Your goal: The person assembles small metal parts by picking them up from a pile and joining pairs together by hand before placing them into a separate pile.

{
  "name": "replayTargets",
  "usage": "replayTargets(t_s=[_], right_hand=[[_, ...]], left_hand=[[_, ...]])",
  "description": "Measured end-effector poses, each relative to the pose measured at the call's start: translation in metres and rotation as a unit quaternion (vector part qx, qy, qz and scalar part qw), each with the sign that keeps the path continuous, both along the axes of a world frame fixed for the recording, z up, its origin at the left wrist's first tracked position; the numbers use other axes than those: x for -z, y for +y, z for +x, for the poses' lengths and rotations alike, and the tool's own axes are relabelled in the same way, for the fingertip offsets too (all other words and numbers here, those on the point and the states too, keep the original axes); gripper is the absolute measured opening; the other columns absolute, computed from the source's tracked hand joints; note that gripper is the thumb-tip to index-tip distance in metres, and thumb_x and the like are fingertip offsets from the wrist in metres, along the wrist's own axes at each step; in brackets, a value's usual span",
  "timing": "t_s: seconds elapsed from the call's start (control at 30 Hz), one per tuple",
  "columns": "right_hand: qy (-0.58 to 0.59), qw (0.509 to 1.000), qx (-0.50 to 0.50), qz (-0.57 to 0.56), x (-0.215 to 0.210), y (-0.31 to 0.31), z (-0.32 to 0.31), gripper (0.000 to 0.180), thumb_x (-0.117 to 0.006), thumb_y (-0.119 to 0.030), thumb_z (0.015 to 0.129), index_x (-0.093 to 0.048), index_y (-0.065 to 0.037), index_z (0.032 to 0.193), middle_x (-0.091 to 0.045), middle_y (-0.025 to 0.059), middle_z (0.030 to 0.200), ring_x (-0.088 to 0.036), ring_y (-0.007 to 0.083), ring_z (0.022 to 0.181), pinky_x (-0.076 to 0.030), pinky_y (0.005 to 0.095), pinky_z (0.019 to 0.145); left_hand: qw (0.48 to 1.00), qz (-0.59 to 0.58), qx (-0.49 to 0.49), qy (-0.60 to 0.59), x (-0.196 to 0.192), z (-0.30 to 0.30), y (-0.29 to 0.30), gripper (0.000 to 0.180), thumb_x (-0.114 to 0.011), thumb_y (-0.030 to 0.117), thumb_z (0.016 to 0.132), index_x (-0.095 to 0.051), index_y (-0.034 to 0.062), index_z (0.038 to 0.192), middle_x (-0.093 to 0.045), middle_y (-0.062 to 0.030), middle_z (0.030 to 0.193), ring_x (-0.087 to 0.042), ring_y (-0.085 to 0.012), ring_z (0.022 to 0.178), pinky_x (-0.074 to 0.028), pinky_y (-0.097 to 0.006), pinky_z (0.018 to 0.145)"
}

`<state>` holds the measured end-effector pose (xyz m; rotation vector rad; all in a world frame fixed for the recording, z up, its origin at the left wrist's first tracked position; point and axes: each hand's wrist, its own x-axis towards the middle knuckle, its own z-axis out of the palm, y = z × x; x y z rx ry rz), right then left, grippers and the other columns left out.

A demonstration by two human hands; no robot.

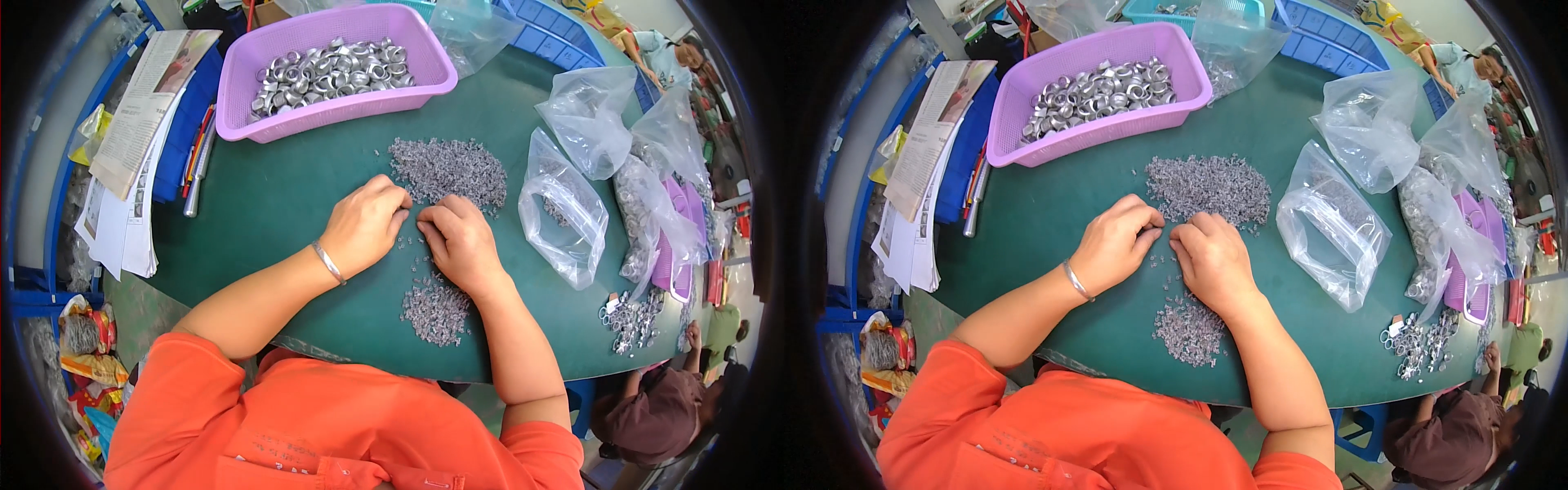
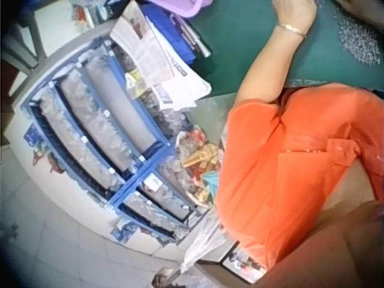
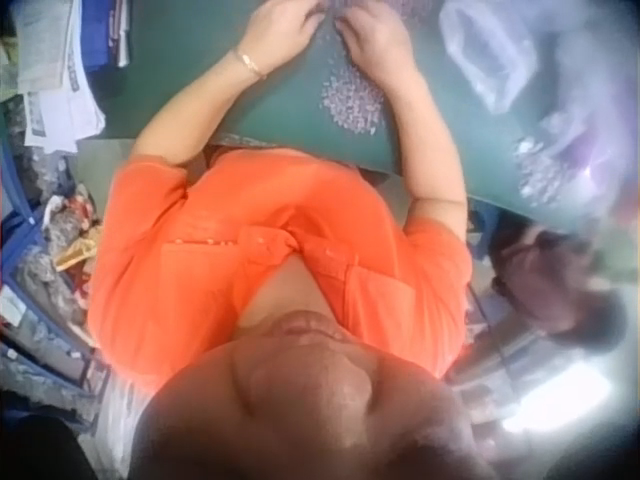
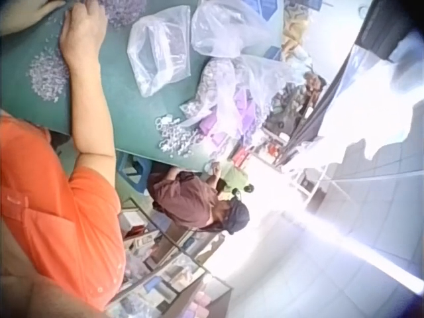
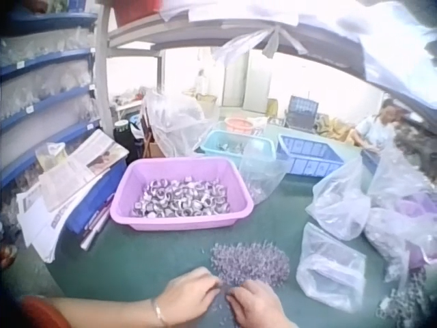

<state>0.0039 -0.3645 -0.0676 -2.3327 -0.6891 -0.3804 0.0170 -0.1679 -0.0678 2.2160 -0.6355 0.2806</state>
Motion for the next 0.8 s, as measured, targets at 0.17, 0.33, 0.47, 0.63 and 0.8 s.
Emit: replayTargets(t_s=[0.17,0.33,0.47,0.63,0.8], right_hand=[[0.083,0.994,-0.041,0.059,-0.008,-0.012,-0.010,0.021,-0.069,0.003,0.081,-0.072,-0.002,0.101,-0.064,0.0116,0.095,-0.062,0.0339,0.090,-0.051,0.0428,0.082],[0.136,0.983,-0.127,0.005,-0.023,-0.008,-0.027,0.043,-0.057,0.014,0.072,-0.070,0.002,0.112,-0.062,0.0174,0.107,-0.057,0.0376,0.099,-0.050,0.0439,0.089],[0.304,0.926,-0.225,0.002,-0.037,-0.026,-0.025,0.040,-0.056,0.014,0.073,-0.070,0.003,0.109,-0.062,0.0183,0.110,-0.059,0.0392,0.103,-0.050,0.0448,0.092],[0.061,0.995,-0.081,-0.019,-0.026,0.005,-0.002,0.045,-0.058,0.012,0.073,-0.068,0.003,0.115,-0.063,0.0209,0.120,-0.059,0.0397,0.111,-0.050,0.0445,0.097],[0.069,0.995,-0.066,-0.042,-0.021,-0.002,0.000,0.047,-0.057,0.013,0.074,-0.068,0.004,0.120,-0.063,0.0194,0.125,-0.058,0.0387,0.114,-0.049,0.0435,0.101]], left_hand=[[0.998,0.038,0.044,0.034,-0.006,-0.008,0.007,0.010,-0.075,0.003,0.084,-0.067,0.0023,0.089,-0.062,-0.0125,0.095,-0.065,-0.0334,0.086,-0.054,-0.042,0.077],[0.996,0.024,0.081,0.005,-0.008,-0.030,0.013,0.016,-0.076,0.000,0.079,-0.067,0.0023,0.092,-0.062,-0.0139,0.100,-0.063,-0.0352,0.094,-0.053,-0.042,0.083],[0.983,-0.036,0.161,0.080,-0.015,-0.052,0.016,0.017,-0.075,-0.001,0.082,-0.069,0.0019,0.098,-0.062,-0.0135,0.096,-0.064,-0.0336,0.088,-0.055,-0.041,0.078],[0.998,0.002,0.023,0.057,-0.009,-0.009,0.013,0.038,-0.069,-0.001,0.086,-0.061,-0.0004,0.123,-0.060,-0.0170,0.110,-0.063,-0.0345,0.096,-0.055,-0.040,0.085],[0.997,0.046,0.057,0.032,-0.004,0.002,0.011,0.039,-0.068,-0.003,0.084,-0.064,0.0014,0.123,-0.059,-0.0174,0.120,-0.059,-0.0381,0.110,-0.049,-0.045,0.098]])
